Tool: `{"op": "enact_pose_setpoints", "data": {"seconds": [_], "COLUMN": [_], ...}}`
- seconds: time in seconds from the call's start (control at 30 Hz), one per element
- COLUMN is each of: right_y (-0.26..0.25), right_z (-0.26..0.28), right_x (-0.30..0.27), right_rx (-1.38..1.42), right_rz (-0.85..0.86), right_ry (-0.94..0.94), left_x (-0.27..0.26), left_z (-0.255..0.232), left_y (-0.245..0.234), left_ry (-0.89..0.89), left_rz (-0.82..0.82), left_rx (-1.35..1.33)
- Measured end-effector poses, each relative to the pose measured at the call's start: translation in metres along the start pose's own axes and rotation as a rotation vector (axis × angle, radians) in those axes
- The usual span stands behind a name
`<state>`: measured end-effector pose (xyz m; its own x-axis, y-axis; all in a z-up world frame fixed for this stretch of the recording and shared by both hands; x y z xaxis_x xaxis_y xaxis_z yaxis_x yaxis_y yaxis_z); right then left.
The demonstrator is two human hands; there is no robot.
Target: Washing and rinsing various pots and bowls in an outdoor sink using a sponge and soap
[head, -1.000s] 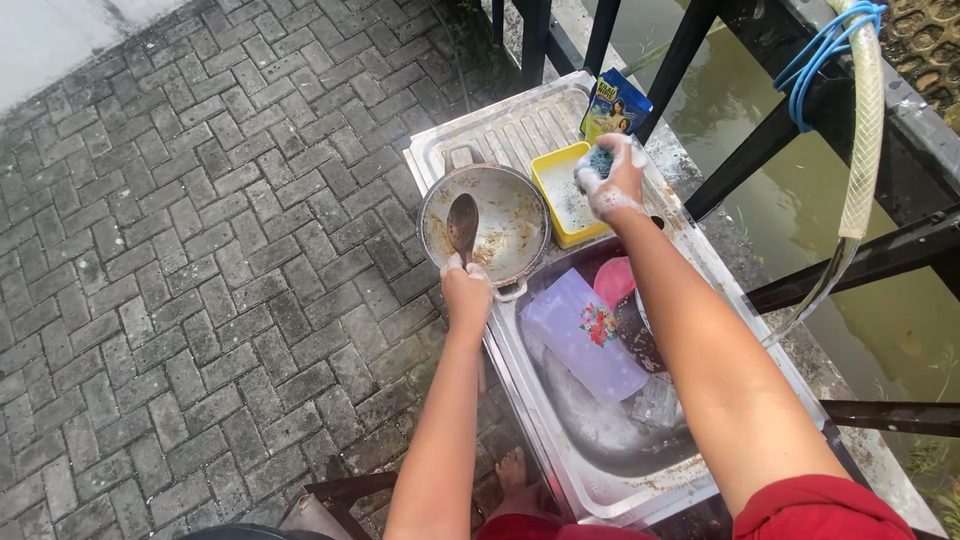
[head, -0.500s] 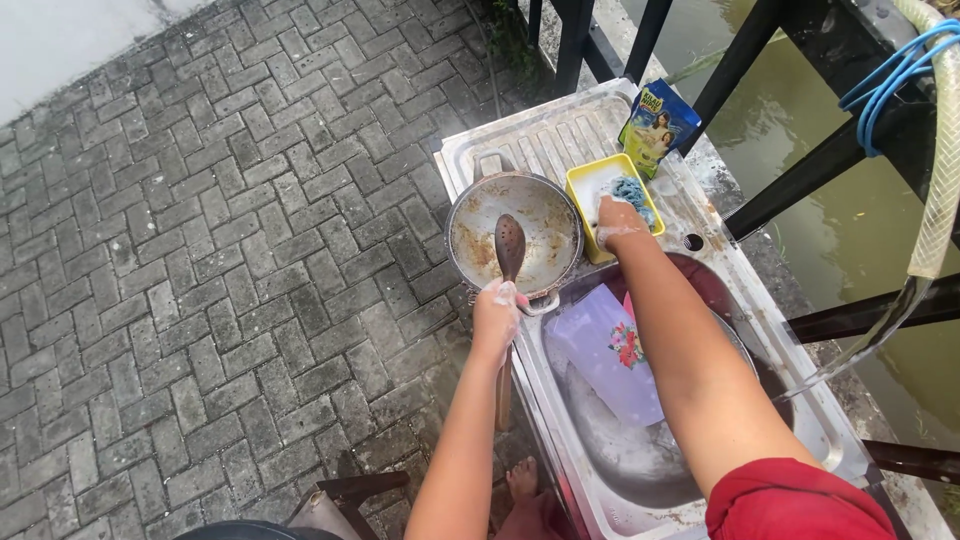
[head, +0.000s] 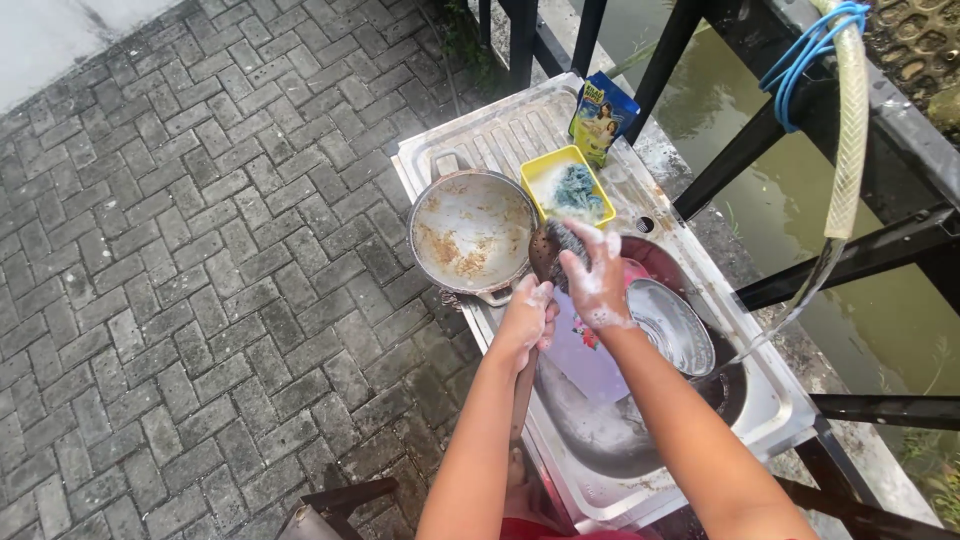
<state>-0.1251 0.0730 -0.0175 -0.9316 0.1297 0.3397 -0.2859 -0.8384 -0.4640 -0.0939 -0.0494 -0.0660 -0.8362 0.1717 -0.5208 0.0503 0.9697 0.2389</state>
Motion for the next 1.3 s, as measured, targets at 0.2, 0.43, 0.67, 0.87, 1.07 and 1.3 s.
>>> {"op": "enact_pose_setpoints", "data": {"seconds": [0.2, 0.43, 0.67, 0.87, 1.07, 1.3], "right_y": [-0.016, -0.026, -0.030, -0.049, -0.056, -0.119], "right_z": [-0.078, -0.084, -0.064, -0.124, -0.141, -0.140], "right_x": [-0.006, -0.014, -0.046, -0.033, -0.018, -0.004], "right_rx": [-0.178, -0.210, -0.062, -0.197, -0.229, 0.649], "right_rz": [-0.157, -0.128, -0.040, -0.047, -0.004, -0.380], "right_ry": [0.183, 0.547, -0.035, 0.797, 0.669, 1.048], "left_x": [-0.024, -0.071, -0.088, -0.050, -0.039, -0.055], "left_z": [0.044, 0.022, 0.000, 0.067, 0.076, 0.057], "left_y": [0.053, 0.082, 0.079, 0.070, 0.072, 0.067], "left_ry": [-0.003, -0.093, 0.048, 0.094, 0.087, 0.035], "left_rz": [-0.049, 0.015, 0.037, 0.083, 0.133, 0.149], "left_rx": [0.137, 0.080, 0.382, 0.613, 0.737, 0.140]}}
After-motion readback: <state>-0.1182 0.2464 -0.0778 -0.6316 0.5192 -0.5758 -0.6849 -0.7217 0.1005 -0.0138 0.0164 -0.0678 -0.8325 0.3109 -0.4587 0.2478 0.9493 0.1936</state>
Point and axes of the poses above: each hand's wrist, its own x-axis towards the middle knuckle, its own y-axis out of the palm, z = x × y, the point moved 2 cm from there along x, towards the middle knuckle, and after that the axes turned 1 degree about x, right-handed, at the moved point
